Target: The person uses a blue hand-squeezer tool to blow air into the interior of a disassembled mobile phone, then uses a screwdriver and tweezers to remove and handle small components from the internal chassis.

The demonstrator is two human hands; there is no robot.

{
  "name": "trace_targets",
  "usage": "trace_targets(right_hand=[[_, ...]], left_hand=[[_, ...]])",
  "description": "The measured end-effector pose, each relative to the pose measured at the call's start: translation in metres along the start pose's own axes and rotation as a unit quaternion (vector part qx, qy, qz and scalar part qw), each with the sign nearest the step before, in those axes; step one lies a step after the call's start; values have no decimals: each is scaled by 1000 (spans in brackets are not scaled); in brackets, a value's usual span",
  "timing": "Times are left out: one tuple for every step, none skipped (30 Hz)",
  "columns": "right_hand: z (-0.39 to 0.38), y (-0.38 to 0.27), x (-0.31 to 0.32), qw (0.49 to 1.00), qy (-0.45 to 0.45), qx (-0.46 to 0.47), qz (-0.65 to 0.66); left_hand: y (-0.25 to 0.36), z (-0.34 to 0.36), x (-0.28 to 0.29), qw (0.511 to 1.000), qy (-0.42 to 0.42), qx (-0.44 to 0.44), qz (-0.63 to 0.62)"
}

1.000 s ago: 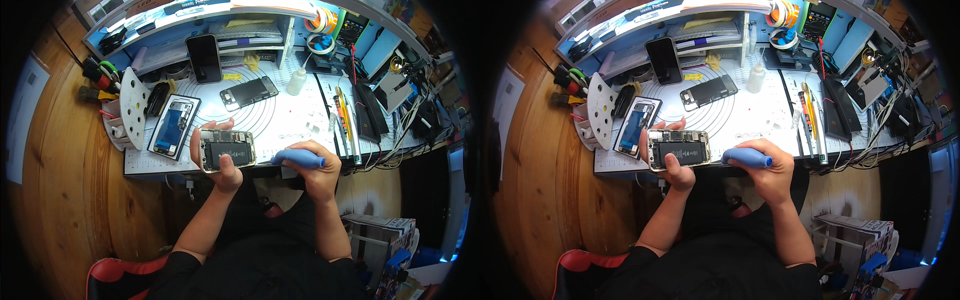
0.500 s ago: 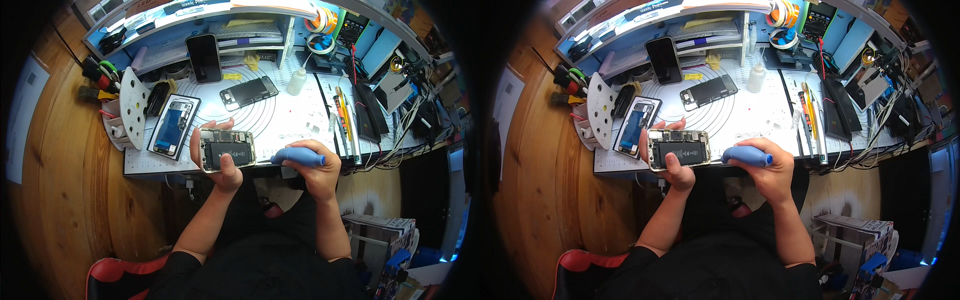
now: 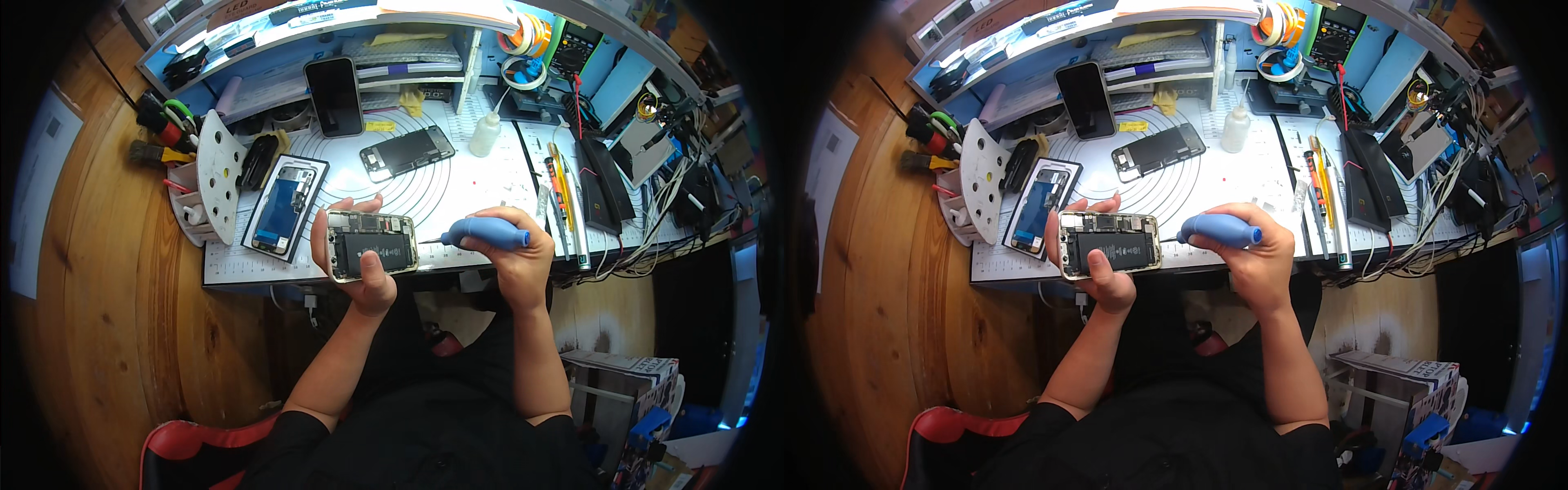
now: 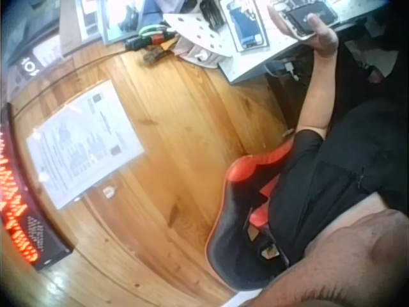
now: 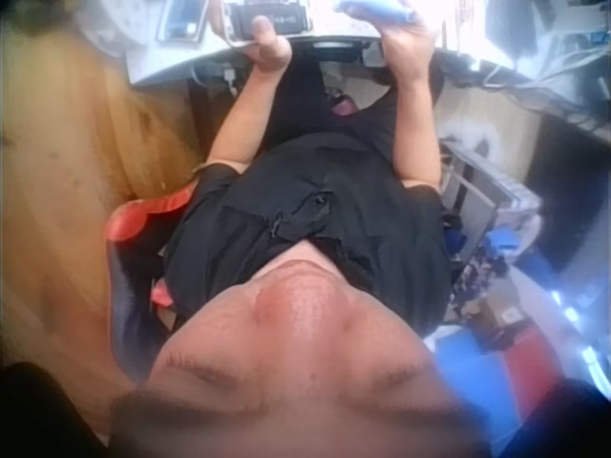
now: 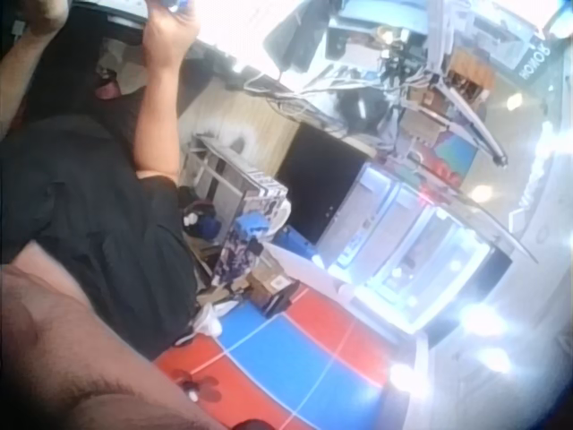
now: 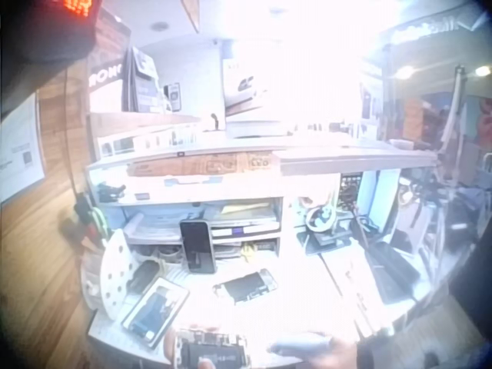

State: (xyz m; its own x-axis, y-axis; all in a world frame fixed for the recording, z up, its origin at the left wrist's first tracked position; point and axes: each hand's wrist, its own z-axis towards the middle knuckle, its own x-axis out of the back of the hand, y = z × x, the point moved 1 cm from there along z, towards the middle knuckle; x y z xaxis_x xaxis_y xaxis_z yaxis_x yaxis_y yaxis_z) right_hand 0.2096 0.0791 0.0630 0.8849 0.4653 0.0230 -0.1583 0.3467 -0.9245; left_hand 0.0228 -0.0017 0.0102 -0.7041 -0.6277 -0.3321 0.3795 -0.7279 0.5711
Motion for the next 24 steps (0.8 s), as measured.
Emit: trace_targets(right_hand=[[3,0,-1,1000,-17,-7,19],[6,-1,-4,1000,-18,-7,20],[9,-4,-8,1000,9,-1,18],[12,-7,-11,999,36,4,17],[14,-6,-11,999,36,4,17],[15,-5,-10,1000,24,8,-2],[16,-5,-10,1000,12,13,-22],[16,-5,-10,1000,12,13,-22],[15,-5,-10,1000,19,1,15],[16,-8,-11,998,25,-10,52],[18,-12,-15,998,25,-11,53],[20,-17,-19,997,26,-14,73],[22,-23,-22,995,28,-16,92],[21,-21,-20,995,29,-16,92],[21,-19,-19,996,8,-2,92],[21,-20,-20,995,-13,12,93],[23,-22,-23,995,-13,12,94],[25,-26,-27,995,6,22,92],[27,-30,-30,995,26,33,90],[28,-29,-29,995,26,33,91],[29,-27,-27,996,5,43,80],[29,-26,-26,996,-15,53,68],[29,-26,-27,996,-15,53,67],[29,-25,-27,994,-1,38,103]], left_hand=[[0,0,0,1000,1,1,1],[0,0,0,1000,1,0,2],[0,0,0,1000,0,-3,0],[-1,0,0,1000,-1,-5,-1],[-1,0,0,1000,-1,-6,-1],[0,1,0,1000,-2,-6,2],[0,1,0,1000,-2,-6,4],[0,1,0,1000,-2,-6,4],[-1,1,1,1000,-5,-9,5],[-1,1,1,1000,-7,-12,7],[-1,1,1,1000,-7,-11,8],[-1,1,1,1000,-6,-10,7],[0,1,0,1000,-5,-9,4],[0,0,0,1000,-4,-8,3],[0,0,0,1000,-4,-4,2],[0,-1,1,1000,-4,0,2],[-1,-1,2,1000,-4,0,3],[-1,-1,2,1000,-8,-3,2],[-1,-1,2,1000,-11,-6,1],[0,0,2,1000,-10,-6,1],[1,0,1,1000,-7,-5,1],[1,1,1,1000,-4,-3,-1],[1,1,0,1000,-4,-4,-1],[1,1,0,1000,-5,-2,-5]])
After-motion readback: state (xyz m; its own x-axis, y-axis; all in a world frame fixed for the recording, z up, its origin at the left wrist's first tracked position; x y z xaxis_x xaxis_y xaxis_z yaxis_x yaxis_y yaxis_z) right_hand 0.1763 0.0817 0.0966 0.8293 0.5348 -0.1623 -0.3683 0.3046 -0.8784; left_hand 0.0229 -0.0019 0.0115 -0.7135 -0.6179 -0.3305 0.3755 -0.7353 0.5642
